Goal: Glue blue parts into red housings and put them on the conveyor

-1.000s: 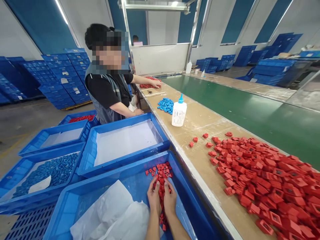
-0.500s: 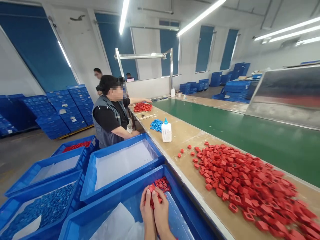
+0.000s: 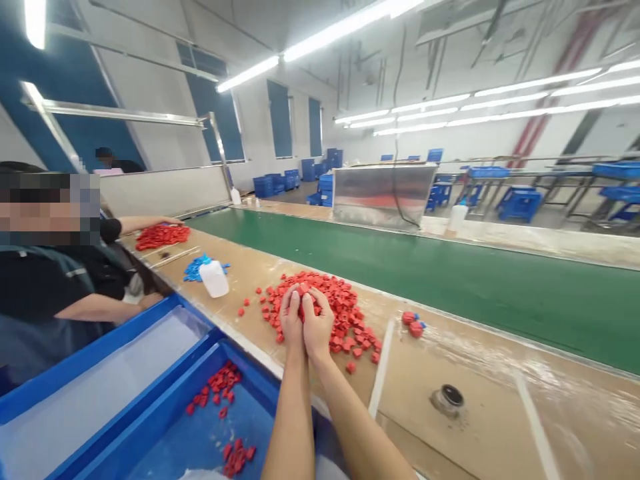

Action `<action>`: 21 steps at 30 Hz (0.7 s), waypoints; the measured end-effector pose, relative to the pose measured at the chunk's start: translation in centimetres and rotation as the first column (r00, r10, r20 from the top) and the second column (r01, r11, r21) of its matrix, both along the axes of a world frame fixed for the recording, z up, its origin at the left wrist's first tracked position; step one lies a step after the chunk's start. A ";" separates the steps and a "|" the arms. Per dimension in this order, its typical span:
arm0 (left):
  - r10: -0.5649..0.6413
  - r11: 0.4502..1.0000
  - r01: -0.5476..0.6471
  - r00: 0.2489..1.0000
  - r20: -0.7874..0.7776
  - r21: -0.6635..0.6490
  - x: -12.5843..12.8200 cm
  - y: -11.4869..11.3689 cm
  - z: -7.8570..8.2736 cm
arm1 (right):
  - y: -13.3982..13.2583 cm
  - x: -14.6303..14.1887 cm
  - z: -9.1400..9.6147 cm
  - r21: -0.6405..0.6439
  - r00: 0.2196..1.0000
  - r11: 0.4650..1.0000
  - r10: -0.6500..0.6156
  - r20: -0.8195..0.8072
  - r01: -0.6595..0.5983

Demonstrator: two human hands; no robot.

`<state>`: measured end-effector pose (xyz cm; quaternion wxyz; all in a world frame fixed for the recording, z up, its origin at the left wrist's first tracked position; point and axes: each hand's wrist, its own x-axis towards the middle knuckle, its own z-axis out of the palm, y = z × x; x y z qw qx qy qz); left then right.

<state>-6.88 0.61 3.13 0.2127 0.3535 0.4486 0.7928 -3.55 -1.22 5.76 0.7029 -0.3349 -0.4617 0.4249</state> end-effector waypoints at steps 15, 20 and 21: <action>-0.023 0.984 -0.067 0.875 -0.484 -0.168 8.0 6.1 -3.0 | 9.2 10.3 -7.2 -0.133 0.913 0.940 -0.260 0.314 0.314; 0.071 0.963 -0.220 0.767 -0.638 -0.158 1.7 -1.1 -4.0 | 9.3 11.6 -6.9 -0.134 0.844 0.941 -0.209 0.493 0.311; 0.127 0.936 -0.307 0.753 -0.646 -0.174 -0.4 -3.6 -5.2 | 9.2 12.1 -6.9 -0.134 0.826 0.938 -0.205 0.525 0.318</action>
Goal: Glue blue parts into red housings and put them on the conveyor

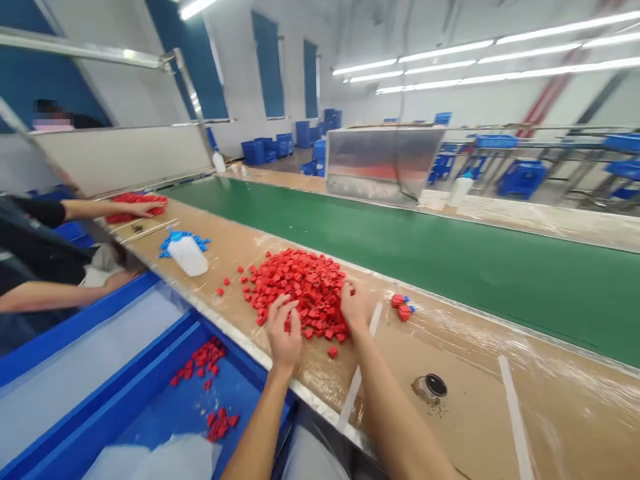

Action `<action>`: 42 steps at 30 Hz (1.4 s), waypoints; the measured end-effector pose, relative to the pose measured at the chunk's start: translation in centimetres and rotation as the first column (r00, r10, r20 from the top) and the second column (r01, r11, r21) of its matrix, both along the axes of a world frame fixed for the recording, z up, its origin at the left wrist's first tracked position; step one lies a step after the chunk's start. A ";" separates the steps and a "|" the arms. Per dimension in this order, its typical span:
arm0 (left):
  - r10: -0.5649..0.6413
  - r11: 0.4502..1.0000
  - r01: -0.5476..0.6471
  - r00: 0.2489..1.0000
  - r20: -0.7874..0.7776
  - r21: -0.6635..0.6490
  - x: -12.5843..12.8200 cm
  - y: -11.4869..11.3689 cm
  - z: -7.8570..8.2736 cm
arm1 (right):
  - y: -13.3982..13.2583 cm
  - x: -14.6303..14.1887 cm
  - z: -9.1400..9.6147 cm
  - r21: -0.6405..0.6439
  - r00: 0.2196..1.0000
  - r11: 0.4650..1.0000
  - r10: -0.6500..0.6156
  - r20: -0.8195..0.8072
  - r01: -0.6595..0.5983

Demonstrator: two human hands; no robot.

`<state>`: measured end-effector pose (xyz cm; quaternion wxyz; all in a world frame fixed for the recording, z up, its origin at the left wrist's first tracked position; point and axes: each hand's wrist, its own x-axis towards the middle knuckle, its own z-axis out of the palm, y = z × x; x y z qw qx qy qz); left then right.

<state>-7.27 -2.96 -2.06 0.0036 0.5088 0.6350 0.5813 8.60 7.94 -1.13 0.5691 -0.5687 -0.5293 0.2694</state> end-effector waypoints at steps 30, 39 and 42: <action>0.633 0.407 -0.749 0.644 -0.430 -0.523 -22.6 -15.4 -23.5 | -19.6 -24.0 -21.2 -0.337 0.352 0.485 0.853 0.386 -0.807; 0.662 0.427 -0.778 0.616 -0.427 -0.461 -25.1 -14.7 -25.1 | -17.6 -36.7 -26.3 -0.261 0.506 0.582 0.807 0.304 -0.770; 0.650 0.483 -0.753 0.650 -0.393 -0.447 -25.9 -13.6 -25.3 | -16.1 -38.8 -26.4 -0.237 0.593 0.660 0.748 0.299 -0.713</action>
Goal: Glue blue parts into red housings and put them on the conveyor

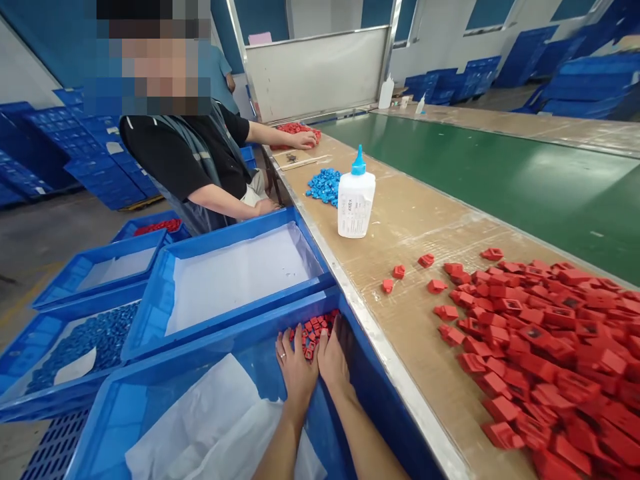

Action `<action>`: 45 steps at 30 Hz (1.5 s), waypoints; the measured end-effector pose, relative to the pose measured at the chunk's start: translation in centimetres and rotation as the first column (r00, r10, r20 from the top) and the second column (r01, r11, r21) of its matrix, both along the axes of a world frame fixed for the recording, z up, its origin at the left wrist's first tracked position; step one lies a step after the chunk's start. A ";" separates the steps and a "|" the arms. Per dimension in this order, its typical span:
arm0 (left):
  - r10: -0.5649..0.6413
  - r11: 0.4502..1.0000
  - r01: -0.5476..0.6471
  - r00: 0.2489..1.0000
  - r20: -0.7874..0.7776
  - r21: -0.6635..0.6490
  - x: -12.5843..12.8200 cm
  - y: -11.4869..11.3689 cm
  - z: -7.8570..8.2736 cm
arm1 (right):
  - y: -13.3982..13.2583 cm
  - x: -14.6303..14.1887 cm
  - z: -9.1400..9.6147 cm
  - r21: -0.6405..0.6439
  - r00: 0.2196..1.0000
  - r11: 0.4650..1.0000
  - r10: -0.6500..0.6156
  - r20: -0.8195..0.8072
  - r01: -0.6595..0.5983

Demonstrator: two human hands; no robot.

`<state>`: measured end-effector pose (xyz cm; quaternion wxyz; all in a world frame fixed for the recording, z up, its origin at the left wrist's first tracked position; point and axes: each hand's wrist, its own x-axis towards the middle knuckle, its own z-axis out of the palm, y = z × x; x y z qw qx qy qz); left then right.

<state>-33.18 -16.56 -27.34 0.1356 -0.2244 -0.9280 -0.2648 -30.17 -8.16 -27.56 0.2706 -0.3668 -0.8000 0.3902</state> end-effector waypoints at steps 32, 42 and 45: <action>-0.333 0.480 -0.432 0.715 0.614 0.763 4.4 -0.3 2.6 | -5.4 4.4 1.7 -0.477 0.918 0.878 -0.161 -0.361 -0.033; -0.555 0.230 -0.499 0.638 0.534 0.836 7.6 -1.6 12.2 | -7.0 7.4 11.9 -0.462 0.817 0.885 -0.231 -0.529 -0.049; -0.631 0.165 -0.447 0.638 0.443 0.879 8.4 -0.4 17.7 | -6.0 8.4 18.2 -0.380 0.770 0.924 -0.226 -0.597 -0.024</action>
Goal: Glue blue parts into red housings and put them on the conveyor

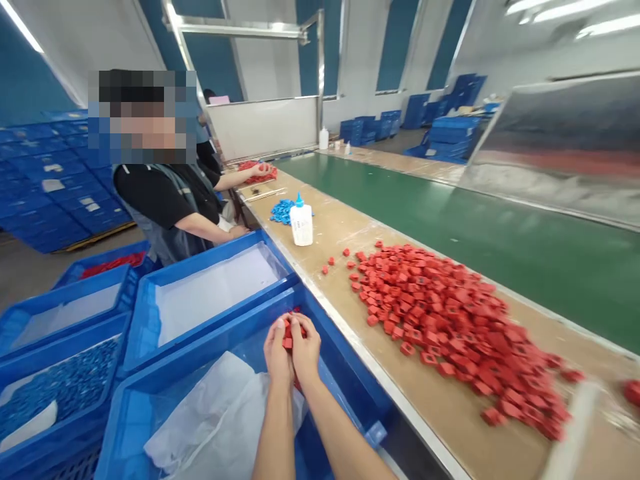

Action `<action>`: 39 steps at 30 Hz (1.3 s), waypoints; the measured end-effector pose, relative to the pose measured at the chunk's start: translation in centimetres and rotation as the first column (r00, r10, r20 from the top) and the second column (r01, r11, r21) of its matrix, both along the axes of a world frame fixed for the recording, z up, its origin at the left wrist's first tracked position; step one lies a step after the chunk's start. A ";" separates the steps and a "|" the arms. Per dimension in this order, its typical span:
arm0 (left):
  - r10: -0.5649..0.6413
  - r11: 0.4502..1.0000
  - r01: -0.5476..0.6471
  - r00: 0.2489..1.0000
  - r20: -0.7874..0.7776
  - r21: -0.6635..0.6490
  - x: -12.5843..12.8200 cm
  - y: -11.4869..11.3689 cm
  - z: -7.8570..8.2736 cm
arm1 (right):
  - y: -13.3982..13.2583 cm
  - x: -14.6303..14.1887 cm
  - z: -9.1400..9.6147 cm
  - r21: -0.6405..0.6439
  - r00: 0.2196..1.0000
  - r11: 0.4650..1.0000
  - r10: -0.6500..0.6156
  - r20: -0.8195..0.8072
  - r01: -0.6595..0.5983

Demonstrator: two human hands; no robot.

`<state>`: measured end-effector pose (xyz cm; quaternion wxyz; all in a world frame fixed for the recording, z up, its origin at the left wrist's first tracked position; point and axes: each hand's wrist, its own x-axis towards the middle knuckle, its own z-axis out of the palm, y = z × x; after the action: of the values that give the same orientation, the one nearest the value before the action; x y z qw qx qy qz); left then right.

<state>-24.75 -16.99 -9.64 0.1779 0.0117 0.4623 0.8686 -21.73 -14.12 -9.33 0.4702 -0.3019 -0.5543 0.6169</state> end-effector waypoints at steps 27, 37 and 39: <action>-0.418 0.901 0.247 0.266 -0.869 -0.357 24.5 22.2 9.0 | 19.3 28.1 9.0 0.399 0.609 0.612 -0.779 0.150 0.683; -0.585 0.486 -0.407 0.506 -0.634 -0.774 5.9 -1.9 -5.3 | 3.6 34.8 2.9 0.617 0.796 0.775 -0.458 0.396 0.139; -0.657 0.349 -0.394 0.544 -0.522 -0.850 3.7 -6.1 -8.7 | 2.9 36.2 1.1 0.534 0.772 0.836 -0.421 0.477 0.126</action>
<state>-21.07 -23.06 -18.34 -0.0049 0.3591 0.8824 0.3038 14.51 -11.27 -8.20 0.4261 -0.4300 -0.7510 0.2636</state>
